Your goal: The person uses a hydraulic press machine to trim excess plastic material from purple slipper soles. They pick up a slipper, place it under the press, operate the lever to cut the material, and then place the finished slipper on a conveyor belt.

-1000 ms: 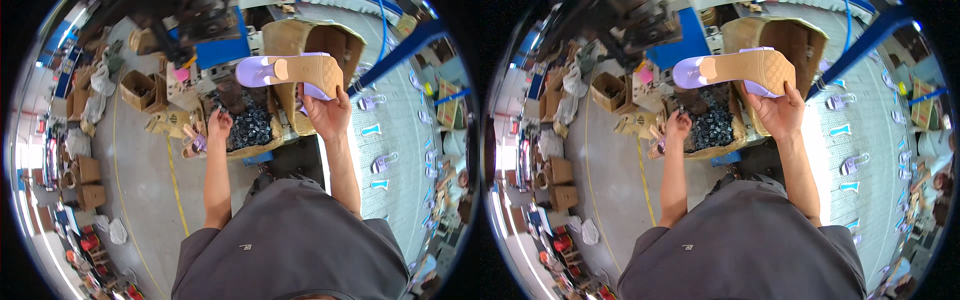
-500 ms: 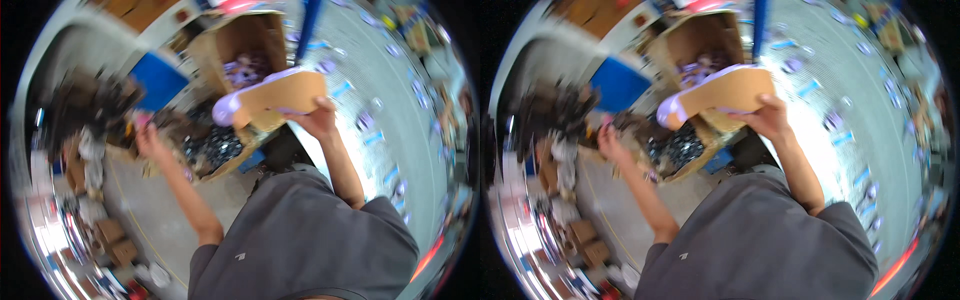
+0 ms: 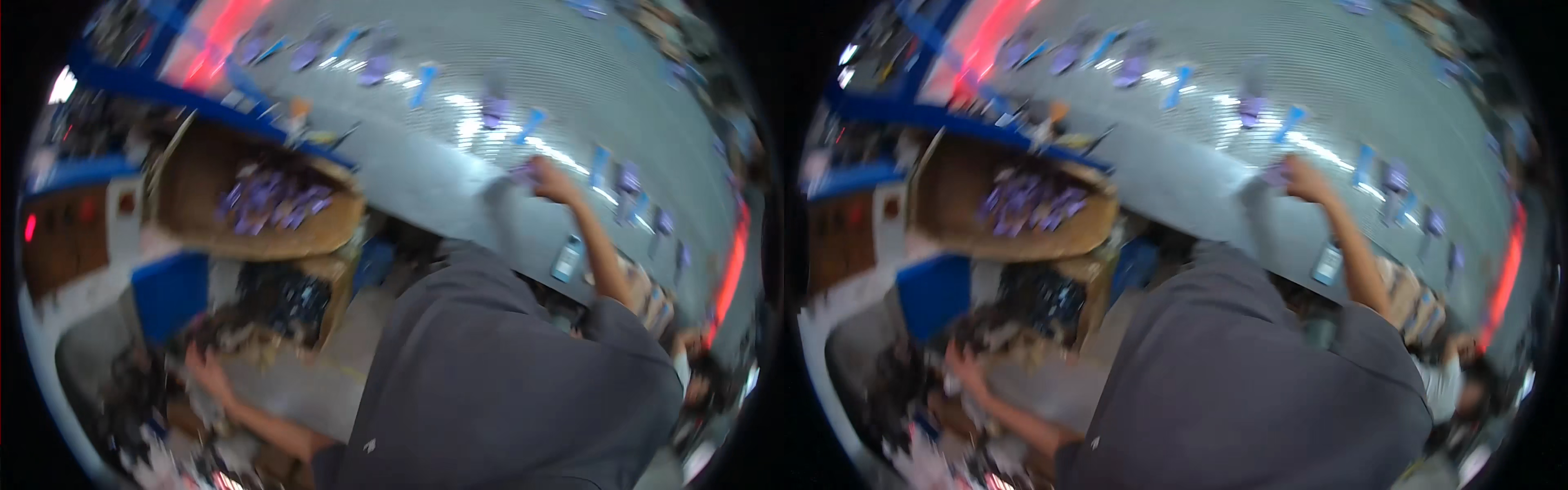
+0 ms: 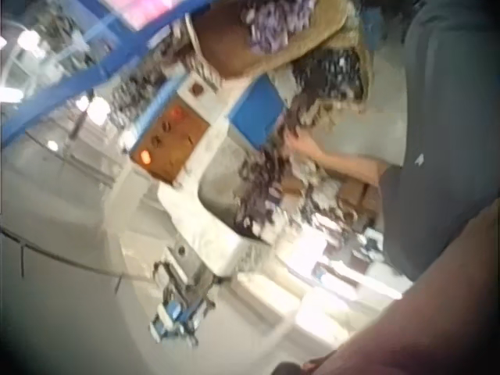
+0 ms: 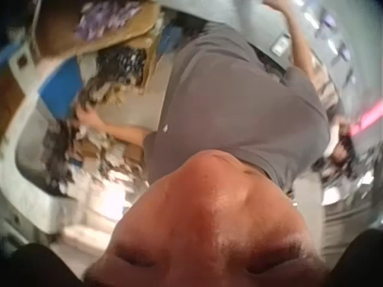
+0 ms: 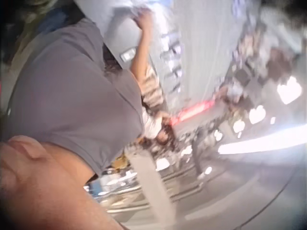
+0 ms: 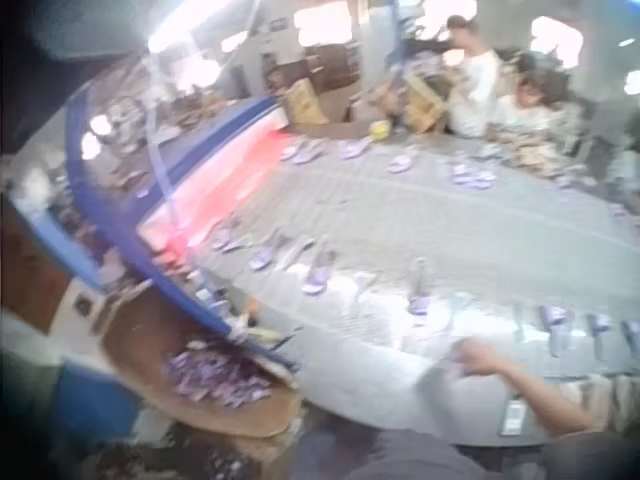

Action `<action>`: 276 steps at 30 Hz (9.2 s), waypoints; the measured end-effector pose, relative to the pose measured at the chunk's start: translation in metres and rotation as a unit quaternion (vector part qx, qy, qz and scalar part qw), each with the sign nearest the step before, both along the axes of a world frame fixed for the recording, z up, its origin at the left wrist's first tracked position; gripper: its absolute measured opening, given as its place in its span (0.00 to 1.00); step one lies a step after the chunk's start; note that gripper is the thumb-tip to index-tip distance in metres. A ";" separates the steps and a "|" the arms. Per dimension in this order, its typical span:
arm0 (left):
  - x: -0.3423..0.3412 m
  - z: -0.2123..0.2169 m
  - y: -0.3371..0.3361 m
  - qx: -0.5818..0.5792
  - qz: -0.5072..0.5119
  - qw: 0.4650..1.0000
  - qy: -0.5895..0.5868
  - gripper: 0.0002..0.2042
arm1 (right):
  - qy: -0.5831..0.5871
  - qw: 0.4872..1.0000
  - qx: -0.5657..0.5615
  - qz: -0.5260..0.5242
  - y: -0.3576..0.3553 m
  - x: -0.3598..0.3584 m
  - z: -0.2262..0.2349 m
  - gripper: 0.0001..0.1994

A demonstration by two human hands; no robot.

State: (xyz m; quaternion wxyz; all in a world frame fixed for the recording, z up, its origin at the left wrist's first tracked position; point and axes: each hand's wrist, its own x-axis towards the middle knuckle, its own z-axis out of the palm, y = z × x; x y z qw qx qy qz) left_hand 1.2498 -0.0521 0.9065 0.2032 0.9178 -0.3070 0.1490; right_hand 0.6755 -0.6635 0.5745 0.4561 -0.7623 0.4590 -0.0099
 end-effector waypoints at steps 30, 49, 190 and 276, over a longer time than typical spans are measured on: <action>-0.025 -0.371 -0.468 -0.031 0.332 0.922 0.197 0.34 | 0.027 0.950 0.133 -0.281 0.289 -0.151 -0.044 0.28; -0.016 -0.352 -0.404 -0.209 0.102 0.959 0.159 0.19 | -0.017 0.968 0.031 -0.249 0.182 -0.125 -0.002 0.24; -0.615 -0.686 -0.099 -0.827 0.464 0.112 -0.298 0.15 | 0.132 0.548 0.421 0.711 0.636 0.325 -0.058 0.27; -0.769 -0.635 0.814 0.146 0.065 -0.614 -0.773 0.16 | -0.015 -0.566 0.053 0.822 1.282 -1.159 -0.569 0.22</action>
